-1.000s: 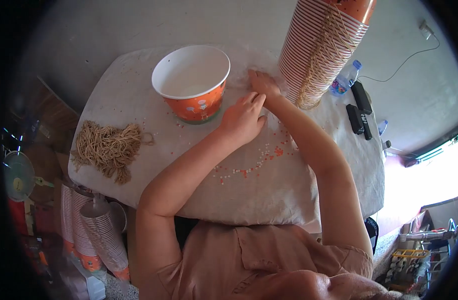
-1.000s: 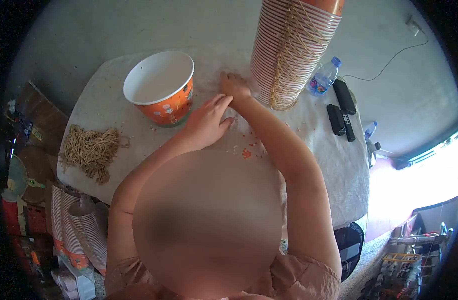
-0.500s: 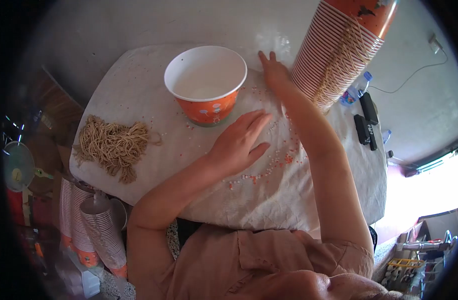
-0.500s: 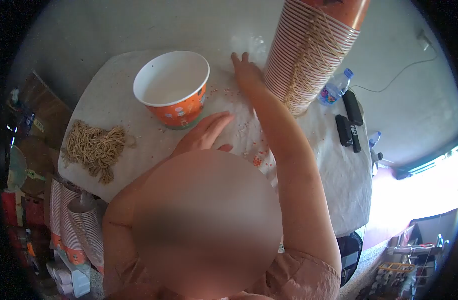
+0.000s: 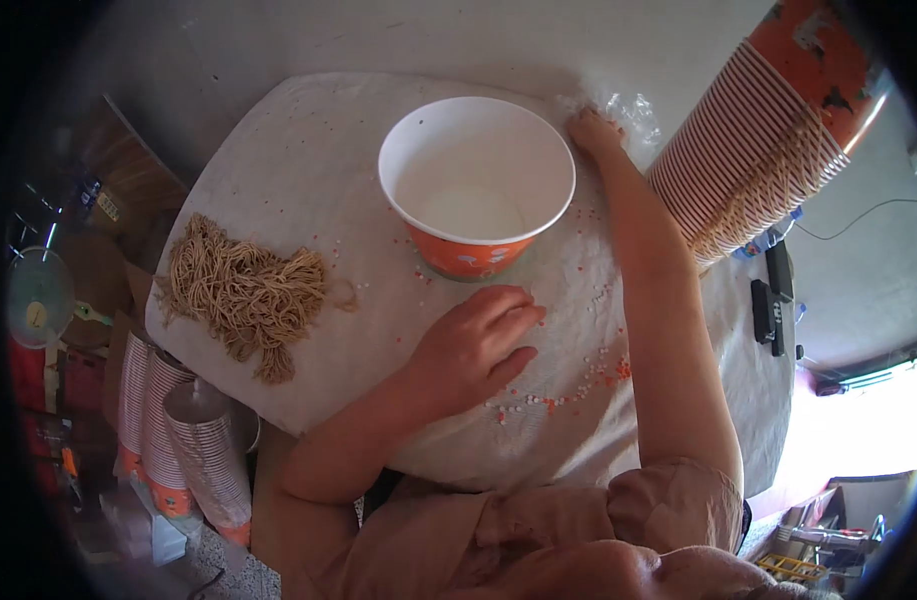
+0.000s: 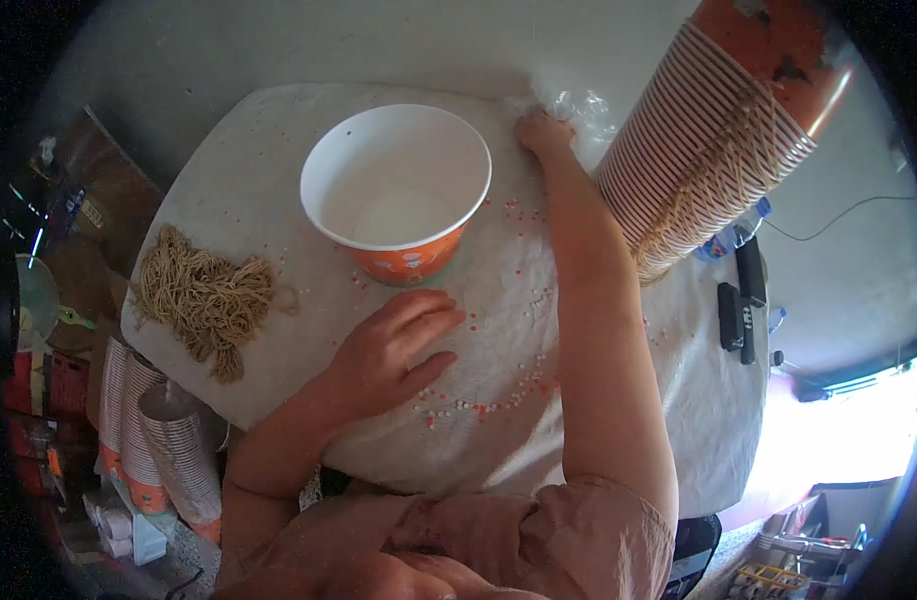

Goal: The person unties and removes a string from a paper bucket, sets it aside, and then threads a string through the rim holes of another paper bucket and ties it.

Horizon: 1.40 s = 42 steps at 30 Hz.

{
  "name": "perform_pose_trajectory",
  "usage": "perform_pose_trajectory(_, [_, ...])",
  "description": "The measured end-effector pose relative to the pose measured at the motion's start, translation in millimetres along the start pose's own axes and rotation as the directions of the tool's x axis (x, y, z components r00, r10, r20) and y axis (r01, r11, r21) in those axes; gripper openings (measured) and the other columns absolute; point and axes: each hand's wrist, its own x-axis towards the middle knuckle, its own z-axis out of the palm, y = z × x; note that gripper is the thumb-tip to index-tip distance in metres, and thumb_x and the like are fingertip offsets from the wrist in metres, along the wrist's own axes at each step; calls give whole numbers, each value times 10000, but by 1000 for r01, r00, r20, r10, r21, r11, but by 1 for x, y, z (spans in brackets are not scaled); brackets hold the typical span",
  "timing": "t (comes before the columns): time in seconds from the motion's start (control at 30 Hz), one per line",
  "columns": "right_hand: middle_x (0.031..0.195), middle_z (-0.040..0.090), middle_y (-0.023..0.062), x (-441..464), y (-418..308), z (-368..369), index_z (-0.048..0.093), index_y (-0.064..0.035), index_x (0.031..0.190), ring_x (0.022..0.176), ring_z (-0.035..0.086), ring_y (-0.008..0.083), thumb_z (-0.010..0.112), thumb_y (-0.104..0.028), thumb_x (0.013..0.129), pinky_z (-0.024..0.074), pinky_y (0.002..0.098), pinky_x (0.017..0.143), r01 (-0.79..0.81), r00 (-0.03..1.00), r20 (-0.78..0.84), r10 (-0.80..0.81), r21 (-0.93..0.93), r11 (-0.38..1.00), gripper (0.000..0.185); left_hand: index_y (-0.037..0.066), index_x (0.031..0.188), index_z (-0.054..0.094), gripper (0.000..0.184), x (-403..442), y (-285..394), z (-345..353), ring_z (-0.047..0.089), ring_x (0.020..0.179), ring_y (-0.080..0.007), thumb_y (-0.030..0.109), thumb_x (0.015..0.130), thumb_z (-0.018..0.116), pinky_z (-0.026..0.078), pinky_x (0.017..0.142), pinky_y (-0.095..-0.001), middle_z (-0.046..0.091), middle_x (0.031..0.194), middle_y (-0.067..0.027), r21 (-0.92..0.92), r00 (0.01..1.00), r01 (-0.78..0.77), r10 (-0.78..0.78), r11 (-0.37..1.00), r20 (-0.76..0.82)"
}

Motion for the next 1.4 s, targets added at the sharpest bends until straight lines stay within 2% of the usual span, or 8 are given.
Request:
perform_pose_trajectory(0.3, [1442, 441, 146, 1, -10, 4, 465, -66, 1356, 1299, 445, 373, 462, -429, 840, 276, 580, 1063, 2, 993, -119, -6, -36, 999, 631, 22, 1149, 598, 389, -3, 5, 1, 550, 1124, -322, 121, 788, 705, 469, 940, -415, 563, 1181, -145, -8, 997, -74, 74, 997, 12])
perform_pose_trajectory(0.47, [1310, 514, 164, -7, -6, 11, 497, -52, 1260, 1230, 510, 345, 549, -404, 815, 361, 565, 1011, 96, 897, -437, -65, 50, 994, 570, 24, 1125, 606, 371, -5, 0, 8, 566, 1101, -324, 117, 781, 707, 472, 935, -411, 579, 1157, -148, 3, 995, -88, 88, 996, 39])
perform_pose_trajectory(0.67, [1334, 482, 143, -59, -24, -10, 422, -82, 1361, 1254, 468, 302, 535, -421, 875, 353, 595, 1002, 53, 900, -385, -206, -373, 926, 604, 25, 1099, 625, 337, -3, -4, 6, 576, 1080, -308, 126, 788, 704, 485, 905, -400, 592, 1139, -140, -31, 997, -62, 63, 998, 54])
perform_pose_trajectory(0.8, [1296, 499, 136, -92, -28, -23, 462, -90, 1331, 1219, 489, 305, 550, -407, 858, 393, 579, 966, 144, 933, -293, -209, -229, 963, 576, 28, 1101, 626, 319, -3, -8, 7, 582, 1068, -296, 129, 805, 693, 487, 894, -391, 599, 1130, -127, -4, 998, -58, 58, 998, 29])
perform_pose_trajectory(0.87, [1259, 509, 145, -107, -24, -25, 491, -85, 1293, 1195, 499, 307, 616, -367, 810, 412, 551, 954, 254, 835, -382, -396, -370, 893, 573, 35, 1105, 627, 307, -3, -11, 7, 590, 1052, -294, 135, 821, 684, 488, 890, -388, 607, 1122, -119, -44, 999, -15, 17, 999, 50])
perform_pose_trajectory(0.97, [1249, 515, 149, -134, -13, -29, 499, -90, 1273, 1185, 508, 308, 661, -320, 774, 439, 505, 937, 400, 711, -454, -537, -367, 840, 573, 39, 1110, 626, 310, -2, -13, 9, 593, 1040, -303, 141, 823, 683, 491, 882, -389, 609, 1120, -123, -26, 999, -4, 5, 1000, 53])
perform_pose_trajectory(1.17, [1213, 539, 134, -199, 20, -84, 538, -93, 1211, 1124, 543, 301, 665, -204, 792, 478, 423, 907, 577, 470, -588, -658, -359, 733, 452, 55, 1109, 630, 283, -1, -13, 8, 601, 1028, -297, 137, 841, 663, 491, 877, -390, 621, 1100, -121, -32, 998, 33, -32, 999, 48])
perform_pose_trajectory(1.4, [1209, 549, 105, -245, 50, -112, 550, -94, 1184, 1099, 547, 286, 659, -126, 779, 492, 399, 868, 579, 484, -602, -635, -324, 748, 421, 49, 1086, 637, 247, 1, -14, 10, 606, 1019, -289, 131, 853, 652, 492, 867, -389, 626, 1092, -116, -56, 998, 30, -27, 998, 50])
